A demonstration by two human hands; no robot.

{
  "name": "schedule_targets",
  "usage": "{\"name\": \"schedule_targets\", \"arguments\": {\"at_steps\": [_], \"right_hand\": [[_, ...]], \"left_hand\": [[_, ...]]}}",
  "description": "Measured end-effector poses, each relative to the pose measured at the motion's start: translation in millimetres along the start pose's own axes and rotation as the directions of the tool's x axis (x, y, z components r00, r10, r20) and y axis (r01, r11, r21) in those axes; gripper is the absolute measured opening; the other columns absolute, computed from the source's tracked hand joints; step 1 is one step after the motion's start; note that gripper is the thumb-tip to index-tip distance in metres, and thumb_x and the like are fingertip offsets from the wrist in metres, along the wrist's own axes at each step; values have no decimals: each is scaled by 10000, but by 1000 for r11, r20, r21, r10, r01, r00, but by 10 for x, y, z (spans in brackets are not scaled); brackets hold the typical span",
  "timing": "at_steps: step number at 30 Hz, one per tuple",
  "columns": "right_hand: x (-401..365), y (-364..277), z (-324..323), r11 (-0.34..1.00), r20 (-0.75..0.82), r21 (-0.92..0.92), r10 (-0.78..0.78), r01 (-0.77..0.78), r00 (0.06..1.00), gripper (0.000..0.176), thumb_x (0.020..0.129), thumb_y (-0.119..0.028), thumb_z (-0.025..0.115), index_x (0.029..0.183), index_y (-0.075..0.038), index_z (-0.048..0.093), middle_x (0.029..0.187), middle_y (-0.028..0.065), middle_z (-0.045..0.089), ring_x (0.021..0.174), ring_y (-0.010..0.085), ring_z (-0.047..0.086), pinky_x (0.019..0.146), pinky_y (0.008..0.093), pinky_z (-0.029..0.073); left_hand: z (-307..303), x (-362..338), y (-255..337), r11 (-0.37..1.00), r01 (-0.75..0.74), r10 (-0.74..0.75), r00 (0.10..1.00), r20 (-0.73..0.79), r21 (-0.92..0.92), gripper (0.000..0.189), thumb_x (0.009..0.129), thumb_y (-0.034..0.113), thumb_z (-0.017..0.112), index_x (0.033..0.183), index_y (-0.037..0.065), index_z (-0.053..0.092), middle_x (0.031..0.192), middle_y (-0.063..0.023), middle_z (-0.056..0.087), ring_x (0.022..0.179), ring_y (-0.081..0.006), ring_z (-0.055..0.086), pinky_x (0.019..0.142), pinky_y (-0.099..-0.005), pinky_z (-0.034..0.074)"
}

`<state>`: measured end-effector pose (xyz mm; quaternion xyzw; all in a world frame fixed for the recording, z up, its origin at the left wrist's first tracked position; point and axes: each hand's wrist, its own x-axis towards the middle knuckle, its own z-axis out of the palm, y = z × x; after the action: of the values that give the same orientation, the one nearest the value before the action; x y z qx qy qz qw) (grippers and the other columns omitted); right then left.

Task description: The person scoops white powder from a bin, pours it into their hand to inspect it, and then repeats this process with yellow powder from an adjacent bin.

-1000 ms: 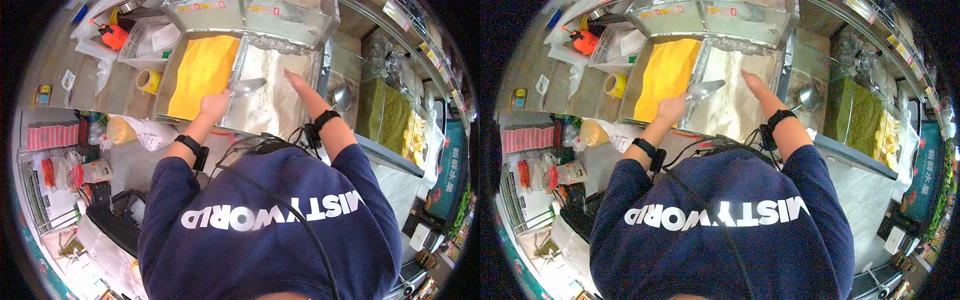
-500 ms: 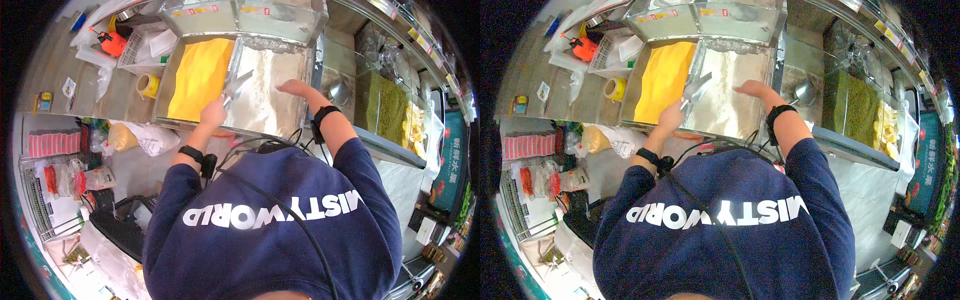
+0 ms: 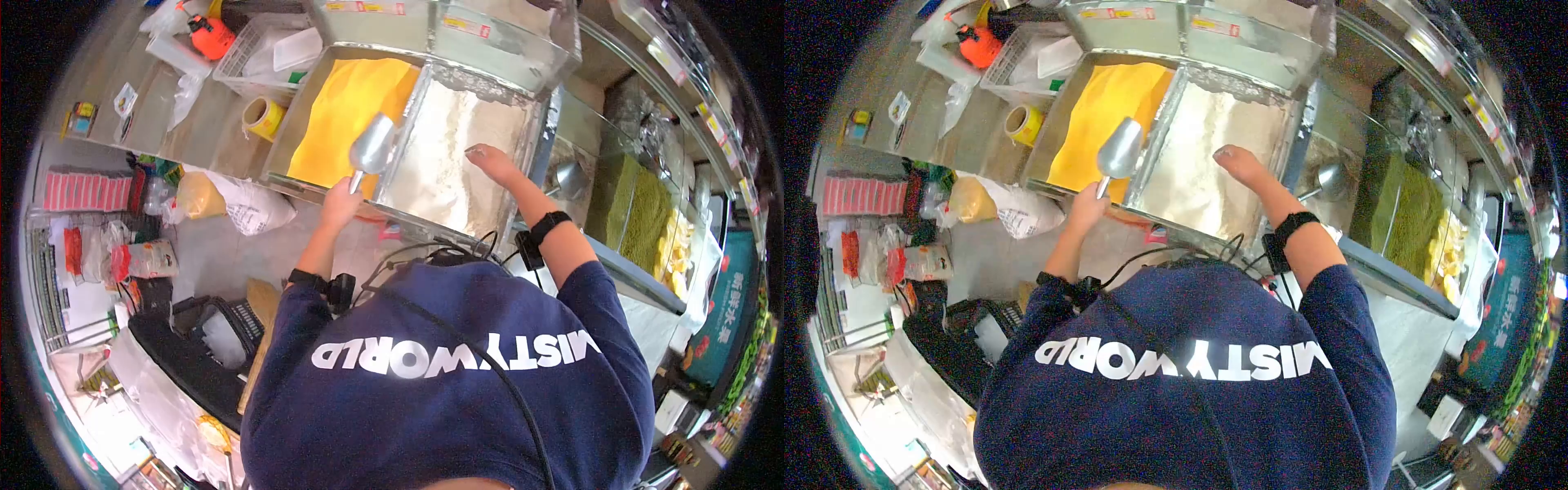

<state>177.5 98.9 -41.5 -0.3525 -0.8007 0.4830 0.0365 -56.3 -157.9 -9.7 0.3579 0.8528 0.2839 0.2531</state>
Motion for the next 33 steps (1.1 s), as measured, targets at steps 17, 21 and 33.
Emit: {"name": "schedule_targets", "arguments": {"at_steps": [17,21,33], "right_hand": [[2353,-1184,1926,508,-202,-854,-120,-114,972,639,846,-488,303,1343,-114,157,1407,111,37,1286,320,56,1006,505,126],[2131,-1251,2294,490,61,-872,93,7,994,654,841,-488,298,1315,-47,206,1387,147,121,1276,339,97,999,522,134],[1705,-1578,2220,722,323,-682,153,118,934,460,786,-367,467,1161,-103,451,1278,135,338,1191,321,296,944,458,271]], "left_hand": [[-1204,385,-1131,927,226,-197,972,124,-300,144,696,128,521,781,17,484,609,-81,467,566,-161,483,516,-303,388],[-1127,408,-1471,863,297,-244,953,179,-409,158,695,126,511,805,17,483,631,-97,488,572,-185,485,526,-312,392],[-938,2397,207,717,-487,416,873,254,499,321,832,150,348,1127,39,411,719,-163,603,647,-316,601,539,-441,460]]}}
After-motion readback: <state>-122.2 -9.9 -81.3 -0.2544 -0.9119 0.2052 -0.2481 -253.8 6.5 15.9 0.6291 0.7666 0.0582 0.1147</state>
